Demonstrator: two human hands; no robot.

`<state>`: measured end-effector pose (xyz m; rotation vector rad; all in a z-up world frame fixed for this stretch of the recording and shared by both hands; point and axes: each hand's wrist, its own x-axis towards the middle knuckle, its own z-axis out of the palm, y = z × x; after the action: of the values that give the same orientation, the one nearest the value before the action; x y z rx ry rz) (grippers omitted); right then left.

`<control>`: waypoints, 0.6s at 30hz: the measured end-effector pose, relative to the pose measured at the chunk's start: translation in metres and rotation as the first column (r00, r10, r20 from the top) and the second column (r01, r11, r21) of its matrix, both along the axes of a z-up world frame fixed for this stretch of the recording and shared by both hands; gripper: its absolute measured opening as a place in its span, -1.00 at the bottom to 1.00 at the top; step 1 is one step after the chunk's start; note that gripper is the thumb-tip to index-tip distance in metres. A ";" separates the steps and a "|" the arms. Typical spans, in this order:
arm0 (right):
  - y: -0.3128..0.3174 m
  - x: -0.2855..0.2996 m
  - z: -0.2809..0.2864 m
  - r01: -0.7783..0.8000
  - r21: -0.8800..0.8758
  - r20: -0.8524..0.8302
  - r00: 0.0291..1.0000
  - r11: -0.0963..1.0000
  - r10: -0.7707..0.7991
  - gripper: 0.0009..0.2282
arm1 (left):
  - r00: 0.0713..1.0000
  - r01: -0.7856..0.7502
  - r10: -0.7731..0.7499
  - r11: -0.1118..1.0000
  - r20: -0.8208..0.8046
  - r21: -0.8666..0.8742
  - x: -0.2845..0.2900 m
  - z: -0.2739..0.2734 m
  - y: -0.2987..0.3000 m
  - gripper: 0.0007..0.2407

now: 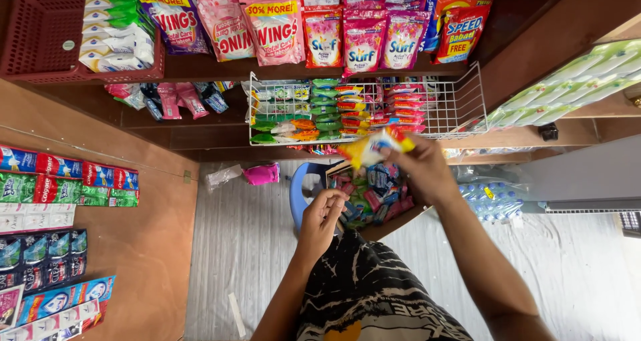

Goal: The person sorts and organizes various product sachets and toothpaste boxes from a bin onto retail shelves.

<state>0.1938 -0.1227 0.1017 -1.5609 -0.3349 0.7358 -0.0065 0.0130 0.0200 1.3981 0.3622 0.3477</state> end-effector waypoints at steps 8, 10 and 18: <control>0.063 0.125 0.000 -0.069 -0.147 0.784 0.601 0.987 0.159 -0.68 | 0.988 -0.144 0.145 0.989 -0.045 0.037 -0.012 -0.017 0.004 -0.87; 0.080 0.144 -0.012 -0.064 -0.175 0.814 0.552 0.982 0.181 -0.68 | 0.987 -0.156 0.157 0.987 -0.037 0.041 -0.016 -0.016 0.006 -0.87; 0.121 0.179 -0.074 -0.092 -0.394 0.738 0.562 0.915 0.374 -0.67 | 0.949 -0.279 0.282 0.959 -0.140 0.045 -0.031 -0.015 0.017 -0.83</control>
<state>0.3728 -0.0020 0.0275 -2.1355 -1.1845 0.2138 -0.0375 0.0304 0.0049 1.4017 0.6829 0.4856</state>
